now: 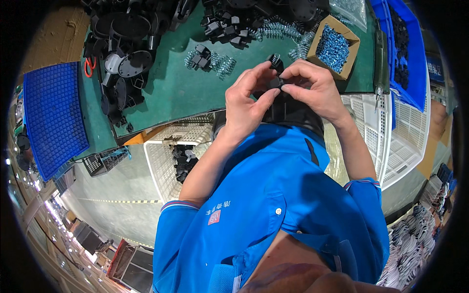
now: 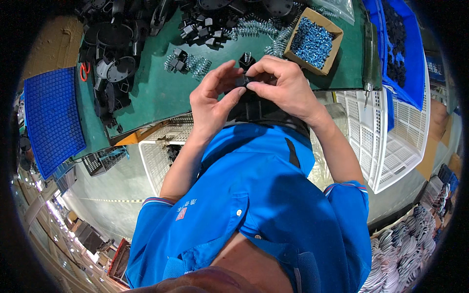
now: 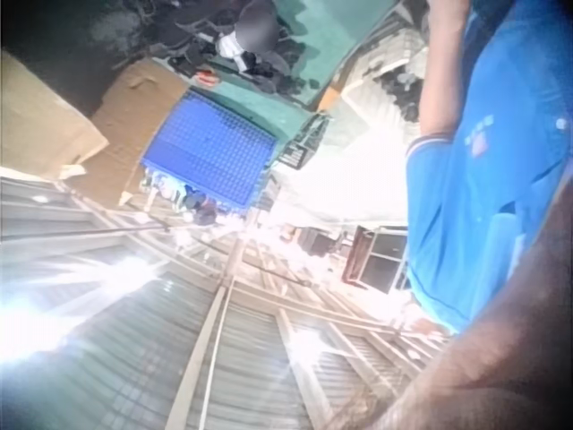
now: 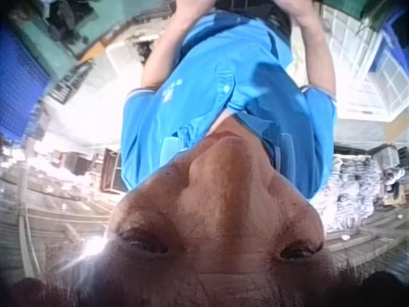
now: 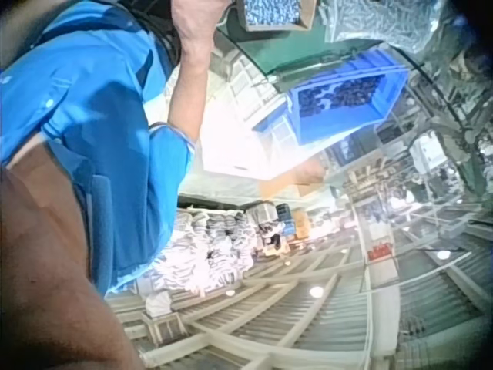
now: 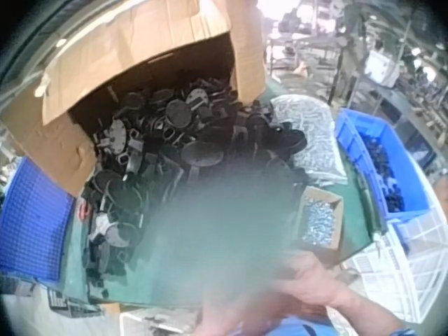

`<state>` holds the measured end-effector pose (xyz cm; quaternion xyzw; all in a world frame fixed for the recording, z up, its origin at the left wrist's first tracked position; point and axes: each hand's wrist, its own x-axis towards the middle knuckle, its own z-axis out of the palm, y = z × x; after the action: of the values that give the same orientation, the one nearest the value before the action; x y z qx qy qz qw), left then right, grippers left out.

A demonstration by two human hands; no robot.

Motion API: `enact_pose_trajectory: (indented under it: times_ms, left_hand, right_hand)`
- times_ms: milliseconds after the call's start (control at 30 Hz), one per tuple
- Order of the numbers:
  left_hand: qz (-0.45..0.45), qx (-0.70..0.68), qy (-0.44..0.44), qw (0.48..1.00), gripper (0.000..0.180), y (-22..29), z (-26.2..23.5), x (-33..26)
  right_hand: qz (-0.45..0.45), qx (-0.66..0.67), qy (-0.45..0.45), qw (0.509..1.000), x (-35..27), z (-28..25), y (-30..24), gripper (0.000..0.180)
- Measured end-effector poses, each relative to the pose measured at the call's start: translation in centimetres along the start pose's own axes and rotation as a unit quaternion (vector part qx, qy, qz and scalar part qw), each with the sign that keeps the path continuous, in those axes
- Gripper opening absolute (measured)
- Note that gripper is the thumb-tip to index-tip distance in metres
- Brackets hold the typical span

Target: The person assembles small black plastic components on a green workbench. They repeatedly pick up parts, align them, and use a power drill to fasten screws, then place the finished units into a white basket.

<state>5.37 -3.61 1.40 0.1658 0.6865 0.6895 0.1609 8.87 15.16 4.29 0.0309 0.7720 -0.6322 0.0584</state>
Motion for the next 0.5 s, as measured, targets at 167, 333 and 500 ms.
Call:
enact_pose_trajectory:
  times_ms: [167,333,500]
  left_hand:
    - [-0.02,-0.053,0.021,0.998,0.05,-0.3,0.5,-0.1]
    - [0.098,0.147,0.073,0.982,0.049,0.4,-0.2,0.6]
    - [0.073,0.23,0.079,0.967,0.045,-0.4,-1.5,1.5]
  right_hand:
    - [0.05,0.082,0.007,0.995,-0.2,0.4,0.1,0.017]
    - [-0.051,-0.025,0.106,0.993,1.1,-0.9,-0.1,0.02]
    - [-0.104,-0.119,0.127,0.979,3.5,-1.7,0.0,0.02]
